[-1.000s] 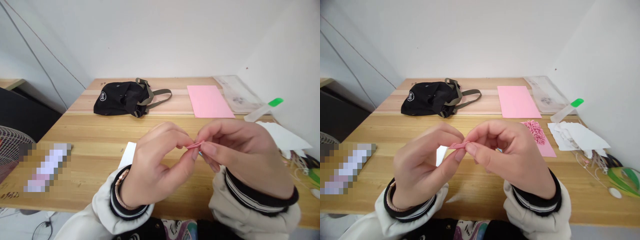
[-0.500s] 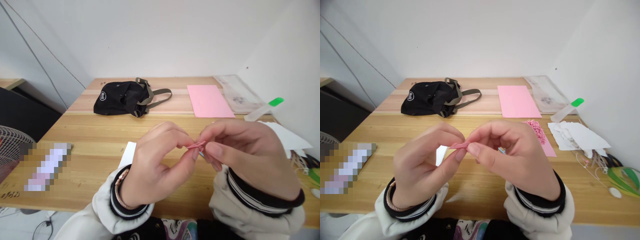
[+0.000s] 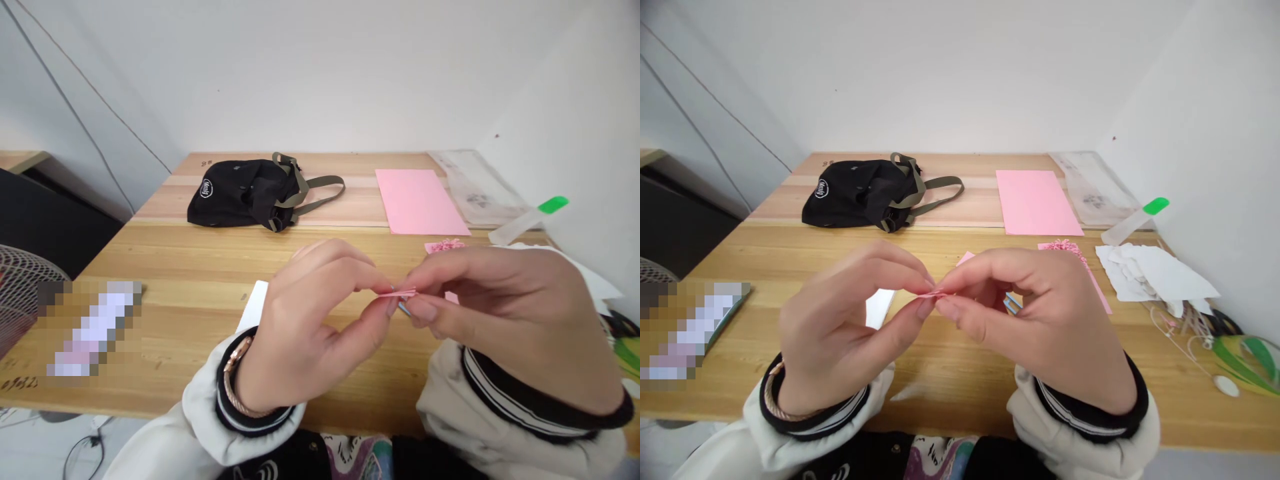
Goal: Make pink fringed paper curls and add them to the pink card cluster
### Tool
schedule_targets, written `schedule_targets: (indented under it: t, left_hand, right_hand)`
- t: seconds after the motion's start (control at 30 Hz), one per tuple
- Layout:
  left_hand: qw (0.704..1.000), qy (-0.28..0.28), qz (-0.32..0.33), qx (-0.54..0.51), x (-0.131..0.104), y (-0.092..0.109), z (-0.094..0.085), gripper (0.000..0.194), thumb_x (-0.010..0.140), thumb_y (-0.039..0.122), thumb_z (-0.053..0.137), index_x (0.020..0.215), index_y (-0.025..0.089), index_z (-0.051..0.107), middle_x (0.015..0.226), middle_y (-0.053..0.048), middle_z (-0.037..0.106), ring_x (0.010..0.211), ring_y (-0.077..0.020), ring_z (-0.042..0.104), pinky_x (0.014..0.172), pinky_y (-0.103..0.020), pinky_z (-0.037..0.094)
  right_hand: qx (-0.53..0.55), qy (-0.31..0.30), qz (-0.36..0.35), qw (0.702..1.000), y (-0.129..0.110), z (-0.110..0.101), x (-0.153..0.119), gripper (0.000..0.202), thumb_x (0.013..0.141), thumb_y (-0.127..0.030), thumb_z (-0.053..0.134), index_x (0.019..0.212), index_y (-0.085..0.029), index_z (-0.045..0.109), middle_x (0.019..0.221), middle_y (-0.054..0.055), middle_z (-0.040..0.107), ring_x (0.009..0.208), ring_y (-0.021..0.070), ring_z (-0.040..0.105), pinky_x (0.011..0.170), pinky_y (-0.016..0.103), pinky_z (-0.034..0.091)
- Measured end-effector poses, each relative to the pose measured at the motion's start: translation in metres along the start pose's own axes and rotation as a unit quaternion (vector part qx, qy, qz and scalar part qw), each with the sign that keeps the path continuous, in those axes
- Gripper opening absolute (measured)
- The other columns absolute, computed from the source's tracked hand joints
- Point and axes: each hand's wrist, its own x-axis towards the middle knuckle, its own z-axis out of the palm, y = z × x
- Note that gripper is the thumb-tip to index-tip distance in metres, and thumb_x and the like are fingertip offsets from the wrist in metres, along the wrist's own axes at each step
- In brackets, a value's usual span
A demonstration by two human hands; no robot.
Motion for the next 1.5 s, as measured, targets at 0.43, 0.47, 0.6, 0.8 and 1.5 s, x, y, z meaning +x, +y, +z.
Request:
schedule_targets:
  t: [0.43, 0.47, 0.6, 0.8, 1.5]
  left_hand:
    - [0.999, 0.016, 0.005, -0.029, -0.0003, 0.0013, 0.0014, 0.006, 0.078, 0.012, 0.057, 0.079, 0.017, 0.061, 0.073, -0.005, 0.062, 0.066, -0.0145, 0.058, 0.058, -0.029, 0.05]
    - [0.999, 0.016, 0.006, -0.031, -0.0004, 0.0012, 0.0014, 0.006, 0.077, 0.012, 0.057, 0.079, 0.017, 0.06, 0.072, -0.005, 0.062, 0.066, -0.0143, 0.058, 0.058, -0.029, 0.049]
    - [0.999, 0.006, -0.008, -0.031, -0.0006, 0.0011, 0.0006, 0.007, 0.08, 0.015, 0.055, 0.079, 0.019, 0.06, 0.072, -0.004, 0.062, 0.066, -0.0154, 0.059, 0.058, -0.03, 0.049]
    - [0.999, 0.005, -0.008, -0.035, -0.0004, 0.0012, 0.0002, 0.008, 0.081, 0.015, 0.054, 0.08, 0.02, 0.06, 0.071, -0.005, 0.063, 0.066, -0.016, 0.059, 0.058, -0.031, 0.05]
    - [0.999, 0.005, -0.019, -0.033, 0.0007, 0.0051, 0.0005, 0.009, 0.078, 0.012, 0.056, 0.079, 0.02, 0.061, 0.073, -0.004, 0.065, 0.069, -0.0152, 0.06, 0.06, -0.03, 0.052]
  right_hand:
    - [0.085, 0.001, 0.005, 0.996, 0.0023, 0.0055, 0.0034, 0.006, 0.073, -0.026, 0.067, 0.071, -0.021, 0.069, 0.047, -0.001, 0.056, 0.041, 0.0092, 0.049, 0.035, 0.021, 0.041]
    - [0.086, -0.003, 0.004, 0.996, 0.0024, 0.0054, 0.0033, 0.005, 0.073, -0.025, 0.067, 0.071, -0.021, 0.069, 0.047, -0.001, 0.055, 0.041, 0.0093, 0.049, 0.035, 0.021, 0.041]
    - [0.078, -0.014, 0.002, 0.997, 0.0026, 0.0041, 0.003, 0.006, 0.076, -0.024, 0.064, 0.071, -0.022, 0.068, 0.047, -0.001, 0.055, 0.042, 0.01, 0.049, 0.036, 0.022, 0.041]
    - [0.085, -0.008, -0.003, 0.996, 0.0034, 0.0055, 0.0029, 0.005, 0.075, -0.022, 0.065, 0.072, -0.021, 0.068, 0.046, -0.002, 0.053, 0.04, 0.0089, 0.049, 0.036, 0.022, 0.041]
    - [0.063, 0.006, 0.004, 0.998, 0.0033, 0.0062, 0.0011, 0.006, 0.073, -0.027, 0.067, 0.069, -0.023, 0.064, 0.047, -0.002, 0.051, 0.042, 0.0101, 0.047, 0.034, 0.023, 0.034]
